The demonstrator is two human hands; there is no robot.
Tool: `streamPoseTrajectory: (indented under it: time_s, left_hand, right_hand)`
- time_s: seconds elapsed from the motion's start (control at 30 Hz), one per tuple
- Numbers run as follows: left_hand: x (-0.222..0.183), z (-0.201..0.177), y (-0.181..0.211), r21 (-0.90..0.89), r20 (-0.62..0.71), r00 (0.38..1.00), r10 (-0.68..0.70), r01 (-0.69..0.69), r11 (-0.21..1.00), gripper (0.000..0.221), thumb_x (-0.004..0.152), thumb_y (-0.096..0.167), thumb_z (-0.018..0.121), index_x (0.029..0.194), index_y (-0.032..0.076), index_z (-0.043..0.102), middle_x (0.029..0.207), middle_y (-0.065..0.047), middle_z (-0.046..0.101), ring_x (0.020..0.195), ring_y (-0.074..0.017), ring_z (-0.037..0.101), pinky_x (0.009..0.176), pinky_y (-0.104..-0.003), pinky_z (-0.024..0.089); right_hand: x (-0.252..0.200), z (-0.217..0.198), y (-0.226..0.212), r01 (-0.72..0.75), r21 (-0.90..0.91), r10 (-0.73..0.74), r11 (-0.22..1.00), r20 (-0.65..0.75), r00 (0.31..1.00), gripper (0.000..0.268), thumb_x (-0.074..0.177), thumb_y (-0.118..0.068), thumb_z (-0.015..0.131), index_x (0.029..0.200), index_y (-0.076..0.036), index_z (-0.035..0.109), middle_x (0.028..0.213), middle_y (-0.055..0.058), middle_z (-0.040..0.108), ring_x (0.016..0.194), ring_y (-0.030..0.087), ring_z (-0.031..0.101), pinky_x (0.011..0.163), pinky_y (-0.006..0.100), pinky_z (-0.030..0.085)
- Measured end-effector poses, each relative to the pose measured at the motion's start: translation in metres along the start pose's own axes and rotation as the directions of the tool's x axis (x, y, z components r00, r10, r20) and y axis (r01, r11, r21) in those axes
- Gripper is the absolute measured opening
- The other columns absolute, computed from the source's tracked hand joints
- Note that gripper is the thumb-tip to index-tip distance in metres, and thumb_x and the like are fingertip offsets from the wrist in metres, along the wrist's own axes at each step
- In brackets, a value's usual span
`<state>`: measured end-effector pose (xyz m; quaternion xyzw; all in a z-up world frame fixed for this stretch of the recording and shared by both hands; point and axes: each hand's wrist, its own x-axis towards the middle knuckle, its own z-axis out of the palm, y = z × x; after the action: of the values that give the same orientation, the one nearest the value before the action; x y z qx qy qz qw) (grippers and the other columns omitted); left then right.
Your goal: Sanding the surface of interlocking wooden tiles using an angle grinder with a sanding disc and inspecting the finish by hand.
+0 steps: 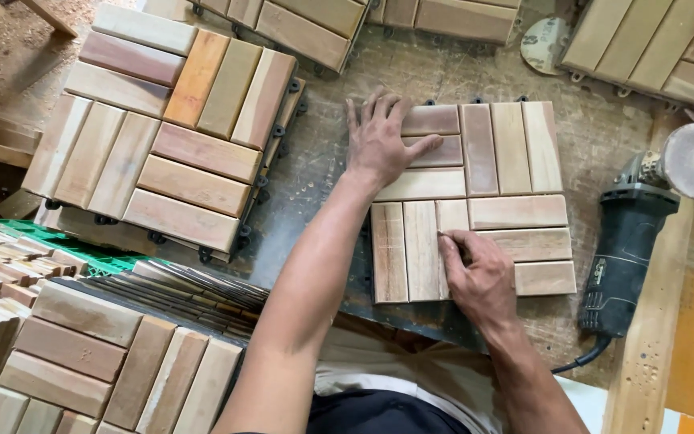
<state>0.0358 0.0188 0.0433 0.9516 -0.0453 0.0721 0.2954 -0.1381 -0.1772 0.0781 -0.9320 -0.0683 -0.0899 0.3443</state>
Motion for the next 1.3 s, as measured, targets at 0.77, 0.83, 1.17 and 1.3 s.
streamPoseTrajectory:
  time_s: [0.77, 0.83, 1.17, 1.3]
  left_hand:
    - [0.005, 0.005, -0.005, -0.014, -0.054, 0.998, 0.017, -0.018, 1.0, 0.081, 0.08, 0.079, 0.059, 0.135, 0.018, 0.062, 0.14, -0.007, 0.057, 0.146, -0.0302, 0.033, 0.124, -0.061, 0.011]
    - [0.0, 0.009, -0.004, -0.025, 0.005, 1.0, -0.013, 0.013, 1.0, 0.083, 0.08, 0.08, 0.057, 0.136, 0.019, 0.061, 0.143, -0.007, 0.055, 0.148, -0.0296, 0.031, 0.125, -0.059, 0.008]
    - [0.001, 0.009, -0.006, -0.046, -0.056, 0.998, 0.034, -0.037, 0.998, 0.082, 0.082, 0.076, 0.062, 0.138, 0.016, 0.059, 0.14, -0.009, 0.056, 0.148, -0.032, 0.032, 0.126, -0.061, 0.01]
    - [0.001, 0.015, -0.009, -0.042, -0.088, 0.995, 0.048, -0.052, 0.998, 0.081, 0.083, 0.076, 0.063, 0.135, 0.014, 0.061, 0.138, -0.008, 0.057, 0.147, -0.032, 0.032, 0.125, -0.06, 0.012]
  right_hand:
    - [0.056, 0.026, -0.053, 0.008, 0.14, -0.014, 0.99, 0.043, 0.999, 0.021, 0.1, -0.02, 0.067, 0.109, -0.003, 0.076, 0.099, 0.011, 0.078, 0.084, 0.022, 0.073, 0.075, 0.034, 0.06]
    - [0.062, 0.033, -0.048, 0.034, 0.11, -0.041, 0.993, 0.054, 0.998, 0.019, 0.102, -0.019, 0.066, 0.107, -0.004, 0.076, 0.093, 0.009, 0.078, 0.075, 0.02, 0.071, 0.065, 0.034, 0.058]
    - [0.016, 0.024, -0.036, 0.069, -0.026, -0.063, 0.997, 0.188, 0.98, 0.021, 0.103, -0.026, 0.063, 0.11, -0.009, 0.074, 0.089, 0.007, 0.074, 0.077, 0.021, 0.064, 0.065, 0.037, 0.053]
    - [-0.013, 0.014, -0.045, 0.138, -0.017, -0.135, 0.99, 0.142, 0.981, 0.018, 0.101, -0.021, 0.066, 0.108, -0.007, 0.075, 0.086, 0.005, 0.075, 0.069, 0.019, 0.057, 0.063, 0.035, 0.048]
